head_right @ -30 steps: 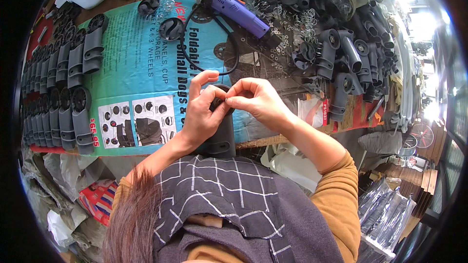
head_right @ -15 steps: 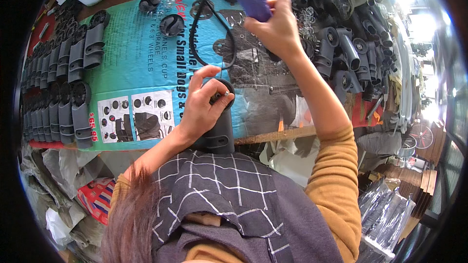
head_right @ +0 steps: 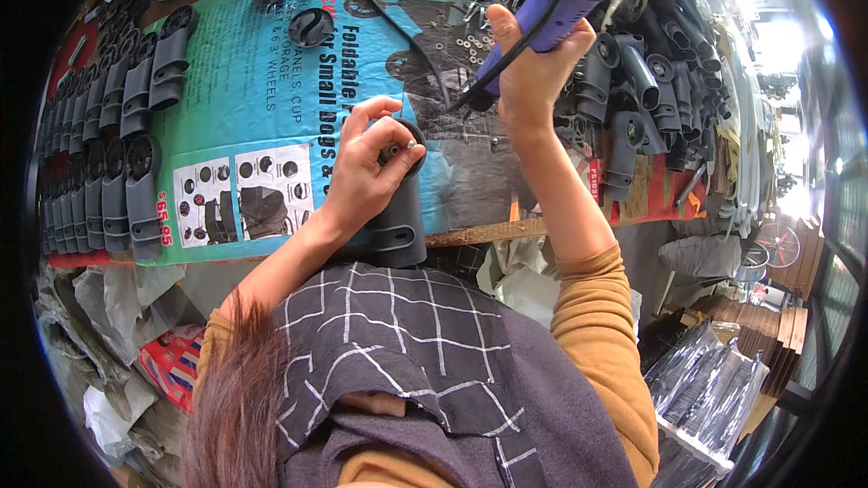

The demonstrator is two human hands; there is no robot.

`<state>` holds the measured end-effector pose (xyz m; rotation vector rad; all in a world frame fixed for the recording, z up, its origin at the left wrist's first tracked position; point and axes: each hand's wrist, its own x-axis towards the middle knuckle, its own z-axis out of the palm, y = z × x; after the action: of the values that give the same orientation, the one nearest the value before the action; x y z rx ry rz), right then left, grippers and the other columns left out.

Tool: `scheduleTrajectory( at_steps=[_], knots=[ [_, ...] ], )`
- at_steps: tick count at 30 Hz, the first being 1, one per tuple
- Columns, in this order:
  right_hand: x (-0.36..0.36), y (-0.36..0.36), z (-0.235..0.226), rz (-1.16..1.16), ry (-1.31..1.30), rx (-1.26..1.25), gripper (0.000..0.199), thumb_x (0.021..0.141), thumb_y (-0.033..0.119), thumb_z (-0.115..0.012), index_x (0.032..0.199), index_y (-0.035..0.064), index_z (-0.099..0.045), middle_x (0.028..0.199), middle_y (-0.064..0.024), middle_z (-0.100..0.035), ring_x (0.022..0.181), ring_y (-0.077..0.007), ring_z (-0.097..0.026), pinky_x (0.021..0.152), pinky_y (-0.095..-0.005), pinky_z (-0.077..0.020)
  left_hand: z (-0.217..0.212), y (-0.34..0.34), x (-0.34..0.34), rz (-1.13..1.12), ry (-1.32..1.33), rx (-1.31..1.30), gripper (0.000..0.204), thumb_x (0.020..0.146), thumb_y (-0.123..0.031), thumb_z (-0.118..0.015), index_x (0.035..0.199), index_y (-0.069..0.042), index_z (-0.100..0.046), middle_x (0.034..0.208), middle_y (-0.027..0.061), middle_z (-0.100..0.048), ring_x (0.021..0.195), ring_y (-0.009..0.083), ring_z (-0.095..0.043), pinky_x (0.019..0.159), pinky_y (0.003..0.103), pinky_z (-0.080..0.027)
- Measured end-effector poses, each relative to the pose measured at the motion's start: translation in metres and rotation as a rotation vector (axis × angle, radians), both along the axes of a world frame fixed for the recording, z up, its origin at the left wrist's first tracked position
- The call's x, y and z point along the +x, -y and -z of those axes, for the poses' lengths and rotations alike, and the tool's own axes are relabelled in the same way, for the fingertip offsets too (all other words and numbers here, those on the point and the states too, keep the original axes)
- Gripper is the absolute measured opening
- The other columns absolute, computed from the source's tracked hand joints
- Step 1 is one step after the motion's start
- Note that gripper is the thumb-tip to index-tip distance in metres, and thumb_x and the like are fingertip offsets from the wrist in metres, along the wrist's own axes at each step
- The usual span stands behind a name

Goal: The person assembles small wheels into gray plastic housings on a cluttered workbench. They insert wheels, apply hot glue with a glue gun, and attach metal rings to secure the wheels in place.

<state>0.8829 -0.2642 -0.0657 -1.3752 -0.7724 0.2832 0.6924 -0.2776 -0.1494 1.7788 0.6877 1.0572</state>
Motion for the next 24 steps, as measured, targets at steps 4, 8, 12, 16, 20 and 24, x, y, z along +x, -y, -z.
scheduleTrajectory(
  at_steps=[4,8,12,16,20,24],
  knots=[
    [-0.012,0.023,-0.026,-0.043,-0.277,0.166,0.053,0.075,0.004,-0.072,0.114,0.0060,-0.037,0.083,-0.0109,-0.054,0.062,-0.0202,-0.059,0.056,-0.0348,-0.0533,0.000,0.000,-0.001,-0.002,-0.015,0.017,0.015,0.076,-0.008,-0.077,0.083,-0.006,-0.063,0.120,0.0119,-0.054,0.104,0.0284,-0.051,0.090,0.038,-0.043],
    [-0.031,0.057,-0.045,-0.288,-0.338,0.330,0.039,0.084,0.027,-0.062,0.115,0.0096,-0.047,0.077,-0.0098,-0.053,0.069,-0.0210,-0.053,0.067,-0.0393,-0.0464,0.001,0.001,0.000,0.020,-0.007,-0.038,0.016,0.075,-0.011,-0.078,0.084,-0.009,-0.064,0.120,0.0107,-0.054,0.103,0.0308,-0.051,0.089,0.041,-0.042],
    [-0.044,0.062,-0.049,-0.341,-0.288,0.354,0.044,0.084,0.035,-0.061,0.117,0.0098,-0.047,0.080,-0.0107,-0.054,0.069,-0.0233,-0.053,0.066,-0.0393,-0.0466,0.002,0.001,0.000,0.026,0.001,-0.049,0.017,0.075,-0.010,-0.078,0.084,-0.008,-0.064,0.120,0.0111,-0.054,0.103,0.0310,-0.051,0.089,0.041,-0.042],
    [-0.047,0.055,-0.047,-0.373,-0.236,0.359,0.048,0.084,0.031,-0.062,0.122,0.0116,-0.040,0.083,-0.0128,-0.055,0.072,-0.0242,-0.055,0.065,-0.0414,-0.0509,0.002,0.000,-0.001,0.023,0.001,-0.035,0.017,0.074,-0.010,-0.079,0.084,-0.008,-0.064,0.120,0.0120,-0.053,0.104,0.0315,-0.050,0.089,0.041,-0.042],
    [-0.045,0.054,-0.045,-0.427,-0.230,0.368,0.052,0.084,0.028,-0.061,0.125,0.0121,-0.035,0.085,-0.0142,-0.056,0.074,-0.0248,-0.057,0.063,-0.0419,-0.0529,0.002,0.000,0.000,0.020,0.007,-0.027,0.018,0.074,-0.010,-0.079,0.083,-0.008,-0.064,0.120,0.0131,-0.053,0.105,0.0318,-0.050,0.090,0.041,-0.043],
    [-0.048,0.057,-0.044,-0.407,-0.105,0.324,0.050,0.084,0.031,-0.061,0.124,0.0109,-0.039,0.083,-0.0137,-0.056,0.072,-0.0248,-0.056,0.064,-0.0413,-0.0516,0.002,0.001,0.000,0.014,0.022,-0.057,0.018,0.074,-0.011,-0.080,0.083,-0.009,-0.064,0.121,0.0134,-0.051,0.107,0.0321,-0.049,0.090,0.042,-0.042]
  ],
)
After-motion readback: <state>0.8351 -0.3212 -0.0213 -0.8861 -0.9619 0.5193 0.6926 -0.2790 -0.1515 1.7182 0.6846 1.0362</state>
